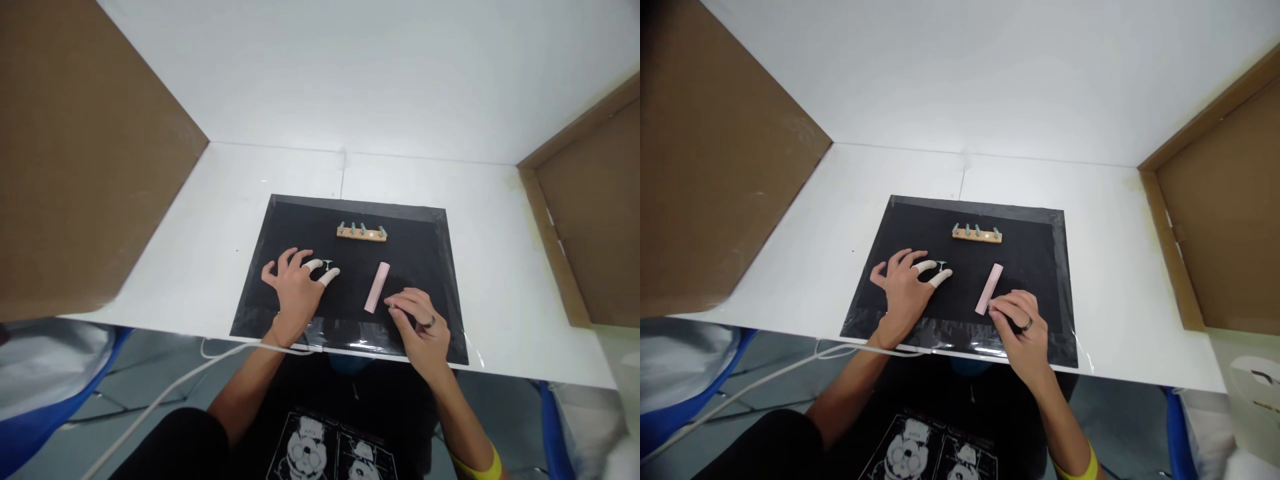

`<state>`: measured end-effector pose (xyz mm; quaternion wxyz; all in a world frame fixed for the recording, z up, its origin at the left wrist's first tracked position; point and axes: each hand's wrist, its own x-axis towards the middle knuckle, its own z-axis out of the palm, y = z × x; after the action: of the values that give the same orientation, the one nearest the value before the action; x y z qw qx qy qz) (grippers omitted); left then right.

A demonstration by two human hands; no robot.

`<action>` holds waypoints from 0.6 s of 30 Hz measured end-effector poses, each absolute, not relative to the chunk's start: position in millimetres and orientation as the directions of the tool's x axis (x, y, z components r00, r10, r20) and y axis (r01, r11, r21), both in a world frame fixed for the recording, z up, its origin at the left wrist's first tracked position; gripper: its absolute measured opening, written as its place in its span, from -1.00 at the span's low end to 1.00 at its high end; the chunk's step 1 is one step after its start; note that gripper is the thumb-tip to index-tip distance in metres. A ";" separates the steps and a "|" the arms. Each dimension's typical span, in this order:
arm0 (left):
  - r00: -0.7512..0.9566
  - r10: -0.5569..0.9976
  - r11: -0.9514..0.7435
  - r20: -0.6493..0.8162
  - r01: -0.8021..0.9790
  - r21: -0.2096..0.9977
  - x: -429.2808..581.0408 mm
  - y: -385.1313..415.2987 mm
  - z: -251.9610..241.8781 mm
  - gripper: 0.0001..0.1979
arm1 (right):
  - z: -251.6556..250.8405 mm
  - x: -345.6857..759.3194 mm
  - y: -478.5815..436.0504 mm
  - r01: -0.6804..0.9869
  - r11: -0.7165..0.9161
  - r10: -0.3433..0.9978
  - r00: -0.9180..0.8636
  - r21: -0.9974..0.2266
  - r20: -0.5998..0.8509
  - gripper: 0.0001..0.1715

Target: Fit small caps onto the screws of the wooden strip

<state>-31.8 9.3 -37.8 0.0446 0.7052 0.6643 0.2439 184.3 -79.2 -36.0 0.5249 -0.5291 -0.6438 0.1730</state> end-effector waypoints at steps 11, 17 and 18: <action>0.012 0.965 -0.119 0.261 0.909 0.398 -41.8 6.1 -40.6 -0.89 | -41.7 180.9 -84.9 0.477 0.381 0.869 0.108 -0.792 0.483 -0.81; 0.090 0.938 -0.207 0.335 0.920 0.333 -62.2 -6.9 -47.1 -0.86 | -43.0 180.9 -87.2 0.462 0.403 0.857 0.112 -0.790 0.502 -0.75; 0.101 0.935 -0.219 0.339 0.918 0.330 -64.0 -8.2 -48.5 -0.86 | -43.1 180.2 -87.6 0.461 0.400 0.859 0.113 -0.792 0.499 -0.75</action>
<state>-64.0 -8.2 -48.5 0.0175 0.7419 0.6246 0.2433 180.2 -87.6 -43.1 0.5390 -0.5156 -0.6400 0.1847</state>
